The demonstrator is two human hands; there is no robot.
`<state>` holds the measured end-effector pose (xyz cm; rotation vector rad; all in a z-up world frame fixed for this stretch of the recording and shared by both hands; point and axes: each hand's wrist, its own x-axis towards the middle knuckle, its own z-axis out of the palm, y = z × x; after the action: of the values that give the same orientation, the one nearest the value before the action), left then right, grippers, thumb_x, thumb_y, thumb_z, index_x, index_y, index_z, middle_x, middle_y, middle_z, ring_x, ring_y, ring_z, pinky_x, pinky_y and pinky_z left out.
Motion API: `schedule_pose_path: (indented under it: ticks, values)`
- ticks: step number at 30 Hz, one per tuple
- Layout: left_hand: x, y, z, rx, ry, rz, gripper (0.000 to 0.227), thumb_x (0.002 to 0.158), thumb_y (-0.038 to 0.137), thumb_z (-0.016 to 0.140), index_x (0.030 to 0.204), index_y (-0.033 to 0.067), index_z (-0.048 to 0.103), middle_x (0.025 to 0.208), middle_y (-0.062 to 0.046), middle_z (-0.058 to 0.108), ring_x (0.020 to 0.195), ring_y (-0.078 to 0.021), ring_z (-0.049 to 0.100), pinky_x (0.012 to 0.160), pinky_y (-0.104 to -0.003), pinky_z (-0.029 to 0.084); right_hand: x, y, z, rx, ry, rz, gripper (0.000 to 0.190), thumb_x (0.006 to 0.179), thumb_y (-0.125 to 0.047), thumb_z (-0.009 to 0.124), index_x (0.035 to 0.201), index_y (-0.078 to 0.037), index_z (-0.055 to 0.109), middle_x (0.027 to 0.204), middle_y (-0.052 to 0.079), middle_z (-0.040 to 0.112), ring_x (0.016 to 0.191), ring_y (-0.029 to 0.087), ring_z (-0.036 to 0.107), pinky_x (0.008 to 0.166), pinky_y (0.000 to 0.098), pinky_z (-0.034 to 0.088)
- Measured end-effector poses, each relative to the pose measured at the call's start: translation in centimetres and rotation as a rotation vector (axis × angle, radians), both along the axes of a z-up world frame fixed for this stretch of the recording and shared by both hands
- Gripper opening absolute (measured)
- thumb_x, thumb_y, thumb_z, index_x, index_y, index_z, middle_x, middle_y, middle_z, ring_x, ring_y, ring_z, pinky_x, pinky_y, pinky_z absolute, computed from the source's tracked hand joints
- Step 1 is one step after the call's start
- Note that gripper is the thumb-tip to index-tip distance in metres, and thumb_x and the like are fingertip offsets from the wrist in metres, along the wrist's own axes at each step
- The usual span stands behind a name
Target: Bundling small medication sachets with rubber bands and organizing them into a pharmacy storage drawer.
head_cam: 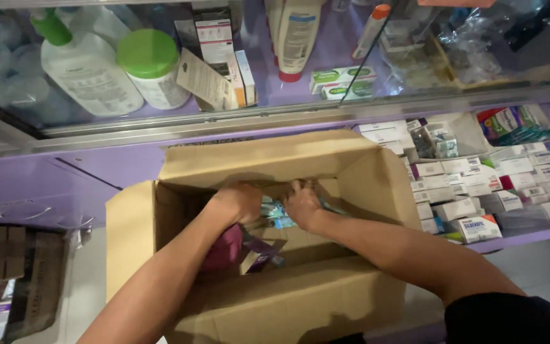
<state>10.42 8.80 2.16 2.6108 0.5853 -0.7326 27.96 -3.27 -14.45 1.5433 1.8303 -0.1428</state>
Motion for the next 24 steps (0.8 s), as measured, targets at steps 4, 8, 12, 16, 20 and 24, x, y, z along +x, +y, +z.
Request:
schedule_pose_path:
  ticks: [4, 8, 12, 16, 20, 24]
  values:
    - [0.1, -0.2, -0.2, 0.002, 0.045, 0.006, 0.03, 0.086, 0.016, 0.06, 0.109, 0.0059, 0.076, 0.12, -0.022, 0.071, 0.114, -0.0373, 0.068, 0.095, -0.048, 0.055, -1.3, 1.2, 9.0, -0.179, 0.161, -0.222, 0.113, 0.079, -0.051, 0.089, 0.158, -0.001, 0.024, 0.161, 0.03, 0.015, 0.146, 0.055, 0.018, 0.107, 0.0688, 0.031]
    - [0.2, -0.3, -1.2, 0.032, 0.025, 0.021, 0.035, 0.086, 0.017, 0.061, 0.117, 0.0049, 0.071, 0.122, -0.022, 0.071, 0.113, -0.0374, 0.069, 0.095, -0.048, 0.055, -5.1, -1.2, 16.5, -0.245, 0.086, -0.382, 0.134, 0.07, -0.047, 0.093, 0.167, -0.016, 0.007, 0.167, 0.018, 0.005, 0.151, 0.054, 0.017, 0.11, 0.0715, 0.037]
    - [1.3, 0.1, -6.0, 0.051, -0.002, 0.016, 0.04, 0.086, 0.018, 0.061, 0.123, 0.0038, 0.068, 0.124, -0.023, 0.07, 0.113, -0.0376, 0.069, 0.095, -0.048, 0.056, -2.1, -0.5, 8.4, -0.215, 0.063, -0.253, 0.109, 0.071, -0.034, 0.093, 0.161, -0.018, 0.033, 0.167, 0.025, 0.016, 0.144, 0.061, 0.031, 0.11, 0.0672, 0.038]
    - [0.7, -1.2, -9.8, 0.123, -0.175, -0.022, 0.053, 0.093, 0.02, 0.057, 0.139, -0.0054, 0.047, 0.141, -0.035, 0.05, 0.118, -0.0489, 0.062, 0.093, -0.054, 0.054, 1.8, -0.2, -1.2, -0.158, 0.145, -0.058, 0.073, 0.075, -0.027, 0.088, 0.139, -0.007, 0.059, 0.159, 0.034, 0.032, 0.139, 0.053, 0.043, 0.106, 0.0607, 0.047]
    - [0.5, -2.9, -9.8, 0.097, -0.242, 0.049, 0.061, 0.089, 0.029, 0.066, 0.139, 0.0026, 0.043, 0.147, -0.025, 0.043, 0.136, -0.0483, 0.044, 0.096, -0.059, 0.051, 2.6, 1.0, -2.2, -0.228, 0.25, -0.2, 0.062, 0.069, -0.019, 0.077, 0.128, -0.001, 0.074, 0.136, 0.027, 0.069, 0.126, 0.041, 0.07, 0.099, 0.0487, 0.06]
    - [1.1, -3.7, -5.3, 0.119, -0.21, -0.111, 0.099, 0.073, 0.058, 0.082, 0.141, 0.002, 0.037, 0.151, -0.025, 0.036, 0.134, -0.0443, 0.04, 0.099, -0.065, 0.044, -0.2, 0.7, 9.3, -0.211, 0.242, -0.189, 0.096, 0.065, -0.042, 0.098, 0.141, 0.001, 0.057, 0.147, 0.033, 0.049, 0.146, 0.053, 0.032, 0.113, 0.054, 0.04]
